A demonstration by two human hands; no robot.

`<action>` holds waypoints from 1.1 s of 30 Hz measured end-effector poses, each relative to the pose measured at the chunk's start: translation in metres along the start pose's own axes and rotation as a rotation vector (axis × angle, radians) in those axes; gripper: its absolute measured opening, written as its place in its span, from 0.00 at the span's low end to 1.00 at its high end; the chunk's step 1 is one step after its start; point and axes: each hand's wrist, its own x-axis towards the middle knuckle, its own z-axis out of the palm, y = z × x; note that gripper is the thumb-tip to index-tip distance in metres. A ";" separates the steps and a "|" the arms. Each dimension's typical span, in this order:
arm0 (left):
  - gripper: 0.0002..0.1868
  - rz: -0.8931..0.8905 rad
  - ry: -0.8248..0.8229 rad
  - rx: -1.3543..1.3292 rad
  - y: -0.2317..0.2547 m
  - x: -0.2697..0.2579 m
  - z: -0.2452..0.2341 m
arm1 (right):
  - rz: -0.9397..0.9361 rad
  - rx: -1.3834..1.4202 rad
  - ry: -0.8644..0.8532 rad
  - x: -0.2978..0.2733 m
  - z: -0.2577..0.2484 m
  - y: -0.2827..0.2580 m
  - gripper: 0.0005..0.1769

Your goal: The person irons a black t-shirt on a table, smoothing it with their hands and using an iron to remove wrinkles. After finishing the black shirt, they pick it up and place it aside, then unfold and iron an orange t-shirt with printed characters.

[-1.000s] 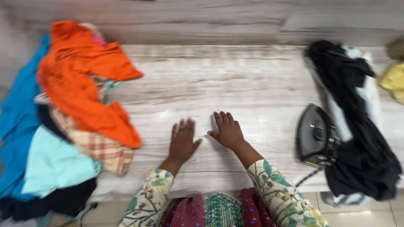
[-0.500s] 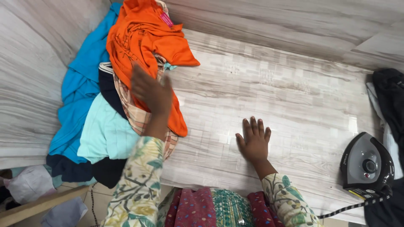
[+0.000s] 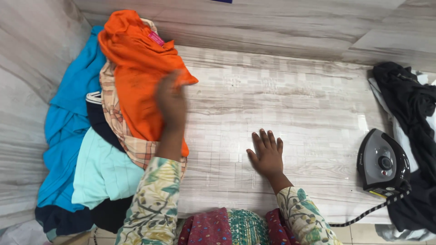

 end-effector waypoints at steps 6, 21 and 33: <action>0.15 -0.222 -1.171 -0.721 0.115 -0.095 0.062 | 0.129 0.107 -0.025 -0.002 0.018 0.016 0.35; 0.33 -0.184 -0.894 -0.078 0.035 -0.134 0.089 | 0.021 0.403 0.344 -0.028 0.006 0.016 0.36; 0.29 0.158 -1.327 0.336 0.066 -0.110 0.191 | -0.040 0.364 0.224 -0.057 -0.004 0.006 0.30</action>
